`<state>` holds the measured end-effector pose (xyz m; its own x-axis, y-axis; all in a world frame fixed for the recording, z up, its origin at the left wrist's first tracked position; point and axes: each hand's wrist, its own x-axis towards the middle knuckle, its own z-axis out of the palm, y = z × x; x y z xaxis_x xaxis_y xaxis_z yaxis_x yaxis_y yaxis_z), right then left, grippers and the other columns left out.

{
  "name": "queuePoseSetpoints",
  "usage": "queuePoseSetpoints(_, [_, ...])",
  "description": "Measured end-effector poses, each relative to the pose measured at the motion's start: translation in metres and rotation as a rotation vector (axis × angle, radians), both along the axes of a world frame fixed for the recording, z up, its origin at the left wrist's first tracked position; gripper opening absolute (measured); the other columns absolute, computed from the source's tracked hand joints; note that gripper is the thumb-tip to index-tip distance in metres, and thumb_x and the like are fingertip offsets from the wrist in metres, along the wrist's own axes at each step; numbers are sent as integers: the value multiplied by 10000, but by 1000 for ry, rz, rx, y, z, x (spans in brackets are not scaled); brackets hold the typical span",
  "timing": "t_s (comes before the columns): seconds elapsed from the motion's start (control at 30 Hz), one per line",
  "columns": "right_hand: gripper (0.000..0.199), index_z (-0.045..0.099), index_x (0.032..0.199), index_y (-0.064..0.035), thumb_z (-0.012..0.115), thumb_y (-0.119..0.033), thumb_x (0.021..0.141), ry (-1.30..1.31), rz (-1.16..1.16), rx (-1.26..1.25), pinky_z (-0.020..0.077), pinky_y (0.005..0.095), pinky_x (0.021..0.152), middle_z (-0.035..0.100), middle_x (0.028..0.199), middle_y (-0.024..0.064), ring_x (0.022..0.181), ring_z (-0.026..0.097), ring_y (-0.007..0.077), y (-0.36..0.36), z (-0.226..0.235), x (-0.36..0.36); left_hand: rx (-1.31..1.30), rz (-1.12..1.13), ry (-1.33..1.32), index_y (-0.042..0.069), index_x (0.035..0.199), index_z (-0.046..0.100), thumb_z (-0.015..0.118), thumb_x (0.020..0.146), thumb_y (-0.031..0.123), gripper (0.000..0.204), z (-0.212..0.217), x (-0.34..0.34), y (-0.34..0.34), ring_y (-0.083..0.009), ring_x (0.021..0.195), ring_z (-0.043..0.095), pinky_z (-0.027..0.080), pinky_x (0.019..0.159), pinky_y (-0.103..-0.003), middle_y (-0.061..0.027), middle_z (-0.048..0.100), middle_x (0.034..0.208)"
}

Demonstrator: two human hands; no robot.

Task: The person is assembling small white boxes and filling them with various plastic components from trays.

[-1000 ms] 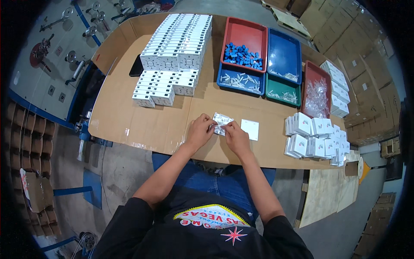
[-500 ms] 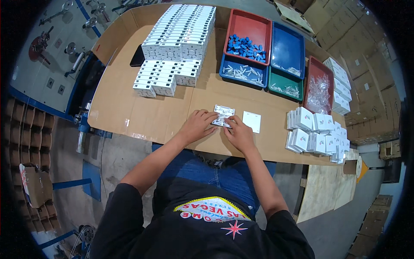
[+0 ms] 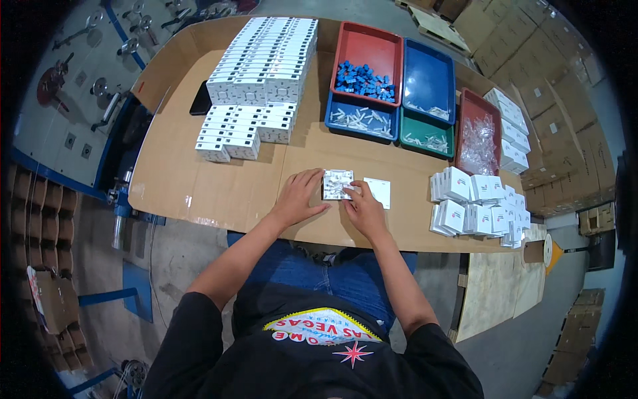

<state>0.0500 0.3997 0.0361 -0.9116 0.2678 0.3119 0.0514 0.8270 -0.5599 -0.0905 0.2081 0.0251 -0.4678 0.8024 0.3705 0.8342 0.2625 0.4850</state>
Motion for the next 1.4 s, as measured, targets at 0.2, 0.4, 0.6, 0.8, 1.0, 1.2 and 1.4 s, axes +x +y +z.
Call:
queuePoseSetpoints(0.2, [136, 706, 1012, -101, 733, -168, 897, 30, -64, -43, 559, 406, 665, 667, 1057, 52, 799, 714, 269, 23, 15, -11, -109, 56, -54, 20, 1464, 473, 815, 763, 528, 931, 0, -1, 18, -333, 1348, 482, 334, 1122, -488, -174, 532, 1430])
queuePoseSetpoints(0.4, [102, 687, 952, -105, 697, -203, 929, 91, -172, 50, 543, 437, 664, 675, 937, 64, 819, 695, 315, 73, 38, -82, -129, 145, 2, 37, 1455, 488, 769, 766, 619, 944, -4, 0, 25, -308, 1306, 466, 338, 1101, -461, -135, 524, 1376])
queuePoseSetpoints(0.6, [122, 689, 1004, -112, 659, -217, 950, 277, -189, 129, 540, 467, 694, 682, 956, 94, 872, 691, 345, 128, 50, -206, -130, 171, -17, 43, 1396, 516, 762, 773, 614, 880, 4, -3, 24, -307, 1293, 470, 347, 1084, -460, -132, 522, 1376])
queuePoseSetpoints(0.8, [217, 703, 1123, -137, 684, -172, 910, 119, -264, 219, 546, 503, 805, 678, 1065, 122, 1000, 670, 370, 148, 47, -274, -133, 167, -74, 54, 1401, 531, 777, 754, 609, 888, 5, 3, 26, -313, 1302, 475, 325, 1105, -476, -127, 536, 1370])
queuePoseSetpoints(1.0, [387, 710, 1197, -140, 787, -126, 818, 13, -261, 252, 539, 499, 914, 625, 1149, 132, 1119, 621, 353, 144, 41, -307, -156, 169, -56, 65, 1415, 520, 760, 760, 632, 899, 8, -1, 24, -293, 1316, 472, 323, 1108, -473, -121, 532, 1383])
queuePoseSetpoints(1.2, [239, 722, 1090, -82, 739, -103, 852, 35, -259, 174, 548, 479, 911, 619, 1137, 137, 1110, 625, 342, 158, 32, -310, -166, 163, -59, 64, 1404, 522, 760, 763, 627, 885, 7, -4, 27, -287, 1317, 474, 329, 1103, -469, -120, 532, 1382])
queuePoseSetpoints(1.4, [207, 709, 1072, -29, 749, -69, 873, 362, -232, -212, 568, 355, 795, 665, 1019, 129, 839, 686, 262, 140, 66, -270, -148, 171, -55, 63, 1394, 525, 769, 762, 612, 872, 7, -1, 24, -283, 1313, 479, 333, 1098, -470, -122, 534, 1371])
